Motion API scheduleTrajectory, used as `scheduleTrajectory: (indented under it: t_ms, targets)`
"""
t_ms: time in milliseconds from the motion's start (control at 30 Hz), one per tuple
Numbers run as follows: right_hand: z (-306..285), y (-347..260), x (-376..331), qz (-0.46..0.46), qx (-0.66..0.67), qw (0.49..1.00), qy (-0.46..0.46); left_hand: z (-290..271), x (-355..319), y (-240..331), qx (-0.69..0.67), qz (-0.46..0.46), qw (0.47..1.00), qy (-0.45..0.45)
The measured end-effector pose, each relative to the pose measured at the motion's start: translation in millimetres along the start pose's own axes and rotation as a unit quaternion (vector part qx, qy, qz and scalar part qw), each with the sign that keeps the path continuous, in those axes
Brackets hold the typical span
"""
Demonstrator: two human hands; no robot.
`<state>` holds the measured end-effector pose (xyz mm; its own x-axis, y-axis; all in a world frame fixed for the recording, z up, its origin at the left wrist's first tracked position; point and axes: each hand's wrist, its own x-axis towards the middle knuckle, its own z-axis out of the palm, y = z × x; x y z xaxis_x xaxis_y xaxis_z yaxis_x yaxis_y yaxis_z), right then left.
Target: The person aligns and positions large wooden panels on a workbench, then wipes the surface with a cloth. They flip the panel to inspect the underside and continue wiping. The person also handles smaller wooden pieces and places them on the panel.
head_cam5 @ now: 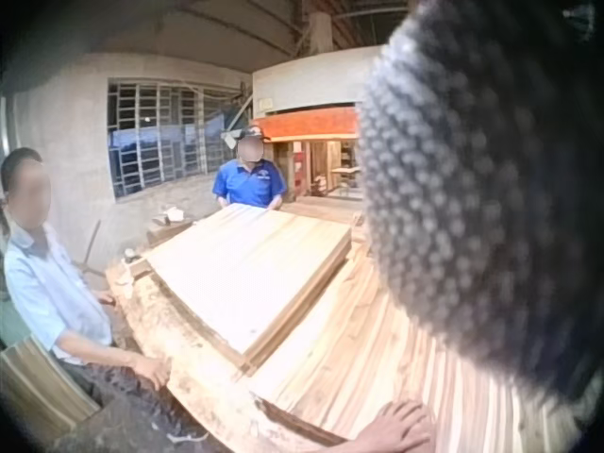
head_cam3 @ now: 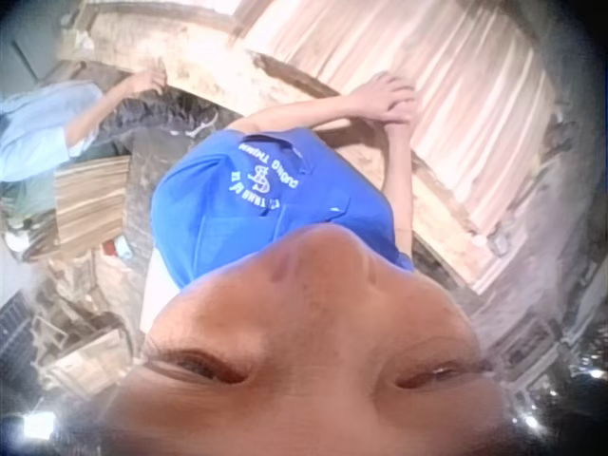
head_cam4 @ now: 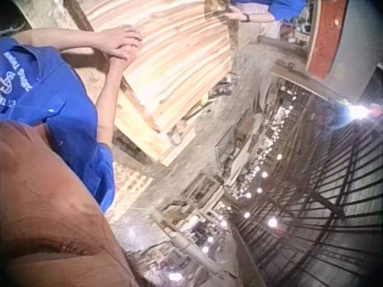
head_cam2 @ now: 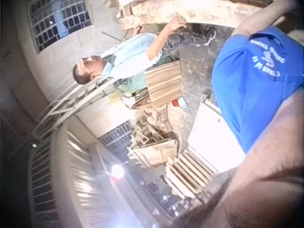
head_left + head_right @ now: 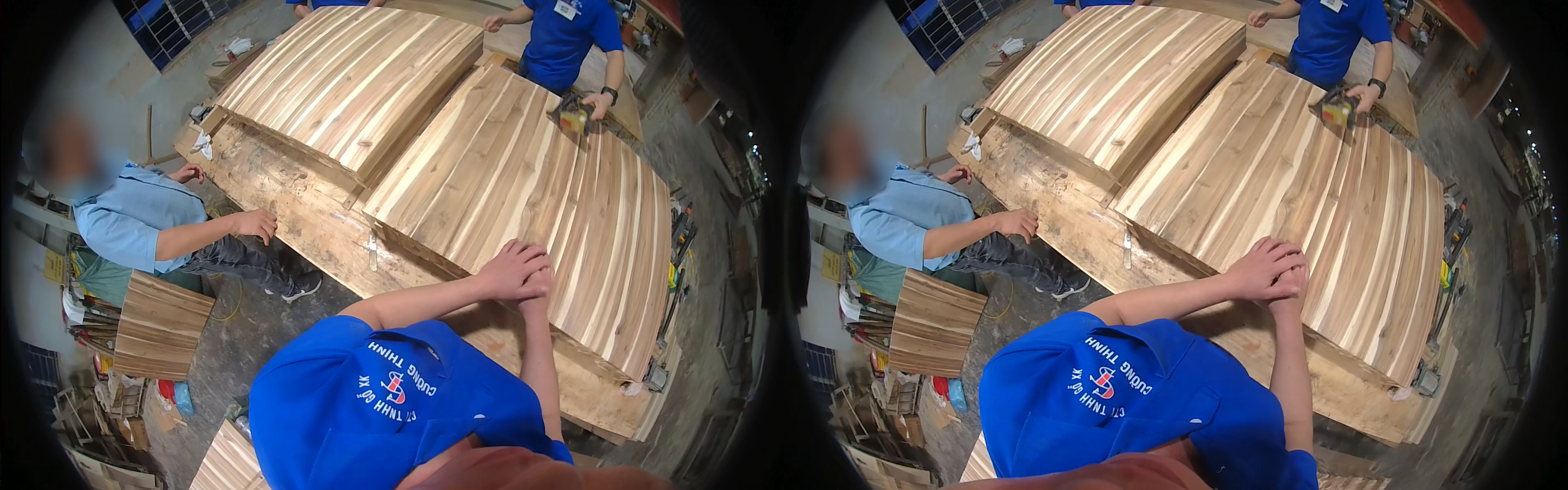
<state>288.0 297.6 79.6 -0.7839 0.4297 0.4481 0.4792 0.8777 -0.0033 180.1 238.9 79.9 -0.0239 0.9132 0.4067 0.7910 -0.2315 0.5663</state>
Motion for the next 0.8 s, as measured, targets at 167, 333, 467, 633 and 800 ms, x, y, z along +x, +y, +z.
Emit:
scheduleTrajectory:
  t_ms: [167,333,467,633,800]
  targets:
    - [22,13,-9,0.105,0.151,0.982,-0.052,-2,-1,2,-0.042,0.012,0.999,0.021]
    - [31,17,-16,0.179,0.257,0.948,-0.056,-2,1,0,-0.076,0.005,0.997,0.006]
    - [25,9,-11,0.137,0.265,0.954,0.037,-1,0,-6,-0.106,-0.006,0.994,0.009]
    - [22,12,-14,0.133,0.256,0.957,0.028,-2,3,-6,-0.112,-0.012,0.993,-0.021]
    - [19,11,-13,0.134,0.270,0.953,0.028,-2,4,-5,-0.110,-0.016,0.994,-0.019]
